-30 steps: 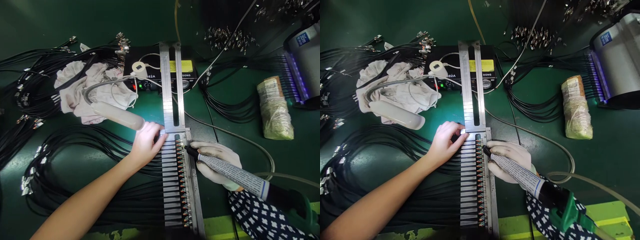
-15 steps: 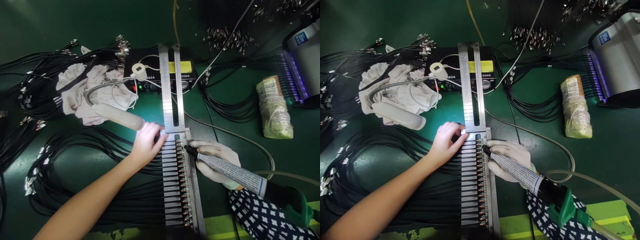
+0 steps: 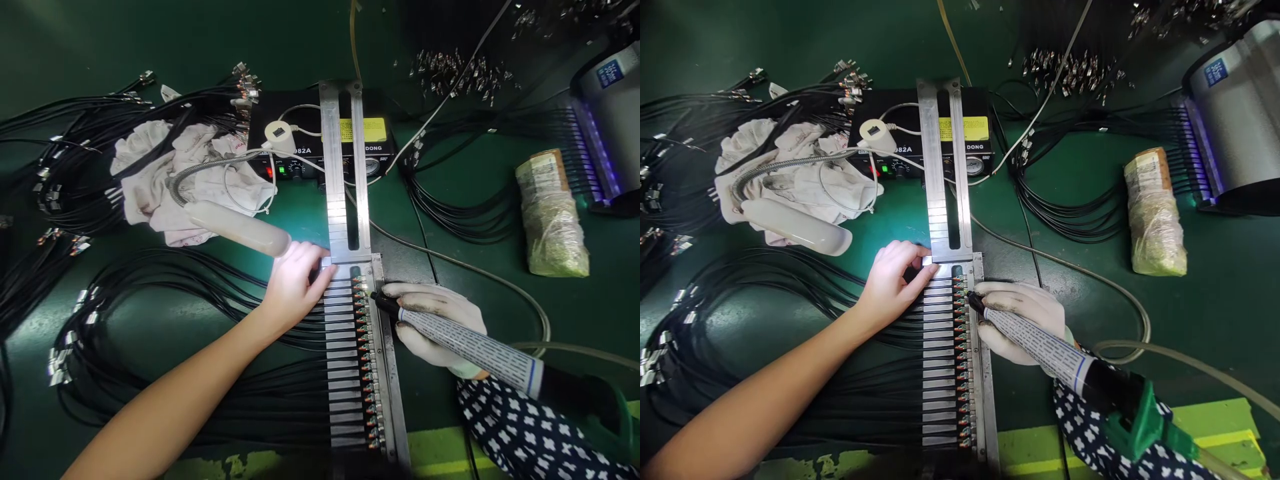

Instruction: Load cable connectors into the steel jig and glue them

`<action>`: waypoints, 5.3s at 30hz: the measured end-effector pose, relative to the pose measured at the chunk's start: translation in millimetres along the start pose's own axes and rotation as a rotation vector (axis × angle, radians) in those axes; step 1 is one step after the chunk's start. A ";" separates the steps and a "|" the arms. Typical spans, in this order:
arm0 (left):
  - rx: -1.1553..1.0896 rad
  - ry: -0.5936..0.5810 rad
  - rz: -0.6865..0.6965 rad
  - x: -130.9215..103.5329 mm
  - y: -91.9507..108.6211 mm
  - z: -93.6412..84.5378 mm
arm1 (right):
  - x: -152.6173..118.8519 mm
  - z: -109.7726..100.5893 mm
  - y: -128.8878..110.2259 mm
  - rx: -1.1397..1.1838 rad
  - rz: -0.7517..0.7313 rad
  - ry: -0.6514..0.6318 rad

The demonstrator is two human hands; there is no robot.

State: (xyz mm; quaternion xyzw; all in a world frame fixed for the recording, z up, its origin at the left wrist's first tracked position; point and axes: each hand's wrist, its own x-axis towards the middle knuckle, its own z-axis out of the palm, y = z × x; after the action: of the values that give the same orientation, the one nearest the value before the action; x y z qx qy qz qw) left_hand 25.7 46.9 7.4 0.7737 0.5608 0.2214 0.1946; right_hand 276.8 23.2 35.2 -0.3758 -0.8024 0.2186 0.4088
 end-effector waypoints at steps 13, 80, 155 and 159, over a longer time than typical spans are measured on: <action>0.009 -0.002 0.006 0.6 -0.9 -0.1 | 2.9 1.7 -2.1 -0.004 0.023 0.008; 0.025 0.018 0.008 -0.3 -1.7 1.8 | -16.1 2.3 -3.1 0.003 0.032 -0.007; 0.036 0.008 -0.005 -0.6 -2.8 2.0 | -34.9 -1.3 -15.5 -0.021 -0.009 -0.048; 0.039 0.004 -0.010 -0.7 -2.7 1.6 | -32.7 -2.2 -15.5 -0.010 0.007 -0.043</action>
State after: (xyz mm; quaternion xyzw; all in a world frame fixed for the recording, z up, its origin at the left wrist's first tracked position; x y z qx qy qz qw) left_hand 24.3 46.9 4.4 0.7740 0.5694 0.2110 0.1792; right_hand 284.6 -11.9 30.5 -0.3759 -0.8108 0.2244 0.3887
